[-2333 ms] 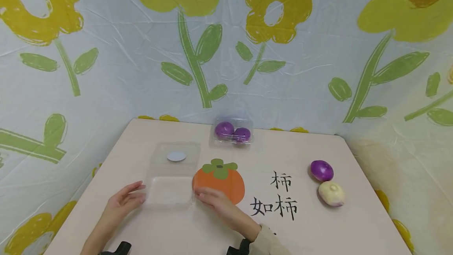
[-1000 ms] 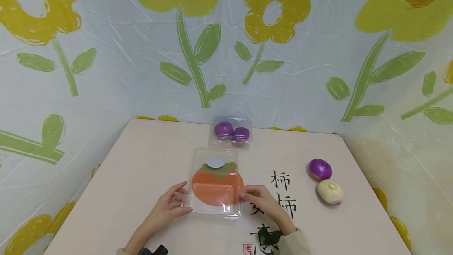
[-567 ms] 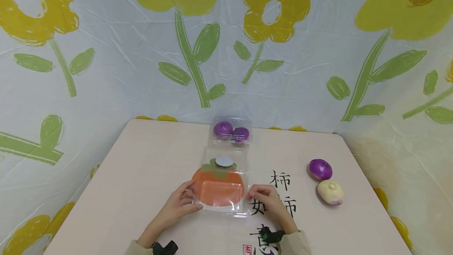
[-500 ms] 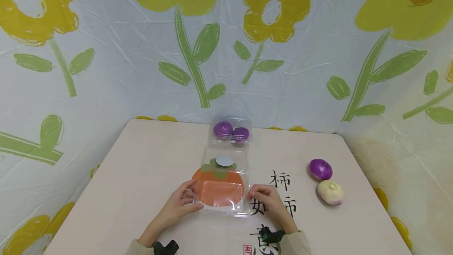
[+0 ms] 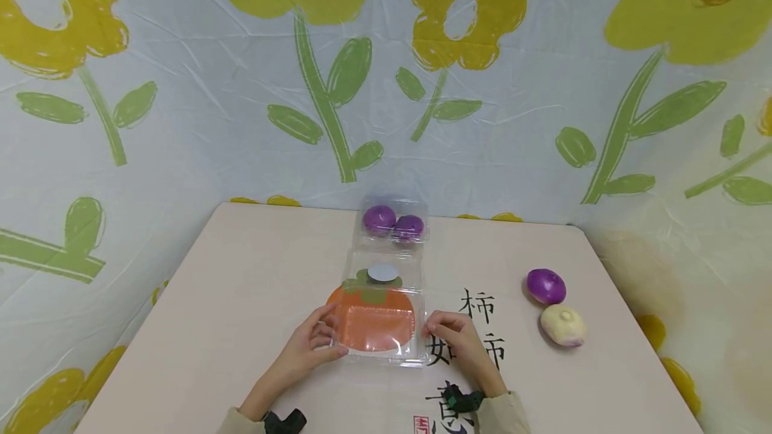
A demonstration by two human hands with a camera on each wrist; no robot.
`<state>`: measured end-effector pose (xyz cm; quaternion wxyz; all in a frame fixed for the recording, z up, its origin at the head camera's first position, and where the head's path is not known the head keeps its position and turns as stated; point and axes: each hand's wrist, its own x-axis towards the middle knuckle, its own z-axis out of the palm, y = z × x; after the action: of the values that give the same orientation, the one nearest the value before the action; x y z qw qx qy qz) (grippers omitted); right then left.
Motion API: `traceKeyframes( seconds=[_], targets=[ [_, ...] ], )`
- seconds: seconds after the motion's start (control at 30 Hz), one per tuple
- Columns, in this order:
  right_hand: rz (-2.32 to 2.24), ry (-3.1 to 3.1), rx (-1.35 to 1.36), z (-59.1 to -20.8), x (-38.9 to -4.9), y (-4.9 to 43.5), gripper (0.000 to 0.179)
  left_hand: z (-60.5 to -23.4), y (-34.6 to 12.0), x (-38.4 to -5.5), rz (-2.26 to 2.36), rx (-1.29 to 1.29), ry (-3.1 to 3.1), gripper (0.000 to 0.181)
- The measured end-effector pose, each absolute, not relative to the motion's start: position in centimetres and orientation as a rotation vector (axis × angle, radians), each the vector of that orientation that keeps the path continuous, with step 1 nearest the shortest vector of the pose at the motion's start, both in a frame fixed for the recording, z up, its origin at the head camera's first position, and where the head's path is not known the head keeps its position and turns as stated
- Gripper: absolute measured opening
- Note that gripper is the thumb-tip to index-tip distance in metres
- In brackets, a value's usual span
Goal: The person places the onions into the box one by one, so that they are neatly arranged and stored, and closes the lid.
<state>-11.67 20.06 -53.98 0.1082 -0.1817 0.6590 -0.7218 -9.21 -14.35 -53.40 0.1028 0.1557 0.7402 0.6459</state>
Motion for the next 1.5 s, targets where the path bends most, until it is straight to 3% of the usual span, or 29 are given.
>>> traceKeyframes(
  seconds=[0.33,0.6,0.87,1.5],
  targets=[
    [-2.283,1.802,-0.616,-53.9,-11.5,20.2,0.023,-54.0,-14.8,-9.8,1.902,0.656,2.214,0.081],
    [-2.307,1.736,-0.681,-54.2,-11.8,20.3,0.019,-54.6,-14.9,-11.1,1.713,0.758,2.457,0.102],
    [-2.272,1.799,-0.685,-54.2,-11.7,20.6,0.016,-54.9,-14.2,-11.3,1.692,0.853,2.380,0.108],
    [-2.239,1.839,-0.671,-53.6,-11.7,21.3,0.019,-54.9,-12.9,-11.1,1.684,0.887,2.435,0.112]
  ],
)
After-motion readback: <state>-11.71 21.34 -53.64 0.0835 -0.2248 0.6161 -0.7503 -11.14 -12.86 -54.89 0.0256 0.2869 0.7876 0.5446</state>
